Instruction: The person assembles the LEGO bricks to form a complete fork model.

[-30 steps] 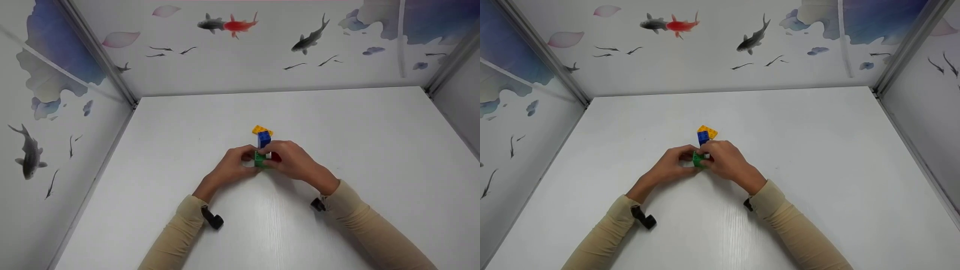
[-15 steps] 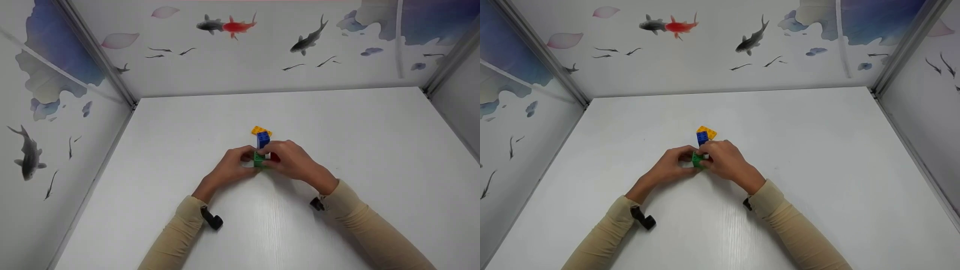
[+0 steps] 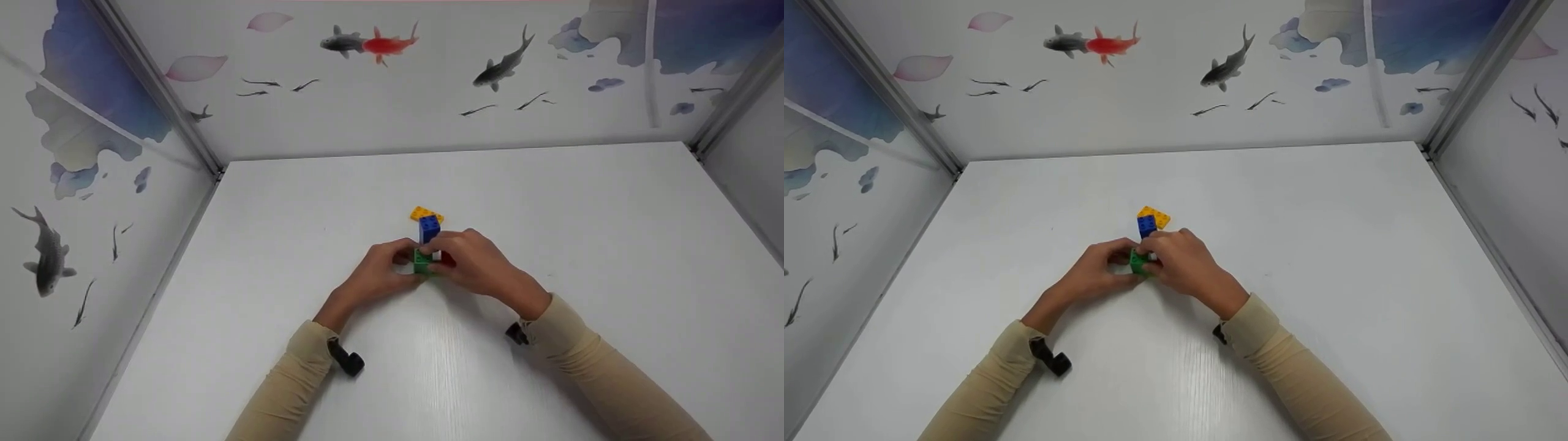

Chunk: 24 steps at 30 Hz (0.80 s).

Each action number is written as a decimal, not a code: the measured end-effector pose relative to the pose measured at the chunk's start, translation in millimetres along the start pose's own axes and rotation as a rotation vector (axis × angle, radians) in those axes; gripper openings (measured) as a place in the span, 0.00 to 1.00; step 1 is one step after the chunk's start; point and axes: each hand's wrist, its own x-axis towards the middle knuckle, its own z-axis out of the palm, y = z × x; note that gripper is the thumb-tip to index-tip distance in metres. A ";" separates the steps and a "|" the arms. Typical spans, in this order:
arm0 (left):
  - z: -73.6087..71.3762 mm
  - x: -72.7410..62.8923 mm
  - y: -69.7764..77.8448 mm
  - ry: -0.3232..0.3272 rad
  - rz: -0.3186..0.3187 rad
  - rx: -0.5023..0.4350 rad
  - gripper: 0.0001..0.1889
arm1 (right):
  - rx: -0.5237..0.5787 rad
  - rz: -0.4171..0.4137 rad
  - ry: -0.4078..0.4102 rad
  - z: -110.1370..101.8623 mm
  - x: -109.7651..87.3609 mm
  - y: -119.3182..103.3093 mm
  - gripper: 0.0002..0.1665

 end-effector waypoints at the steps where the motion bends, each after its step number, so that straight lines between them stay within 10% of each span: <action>1: 0.0 0.2 -0.2 -0.001 -0.001 0.004 0.19 | -0.003 -0.002 0.000 0.0 0.0 -0.1 0.16; 24: 0.5 -0.5 -0.9 0.000 0.003 0.030 0.19 | -0.125 -0.014 0.026 2.8 -2.0 -6.6 0.13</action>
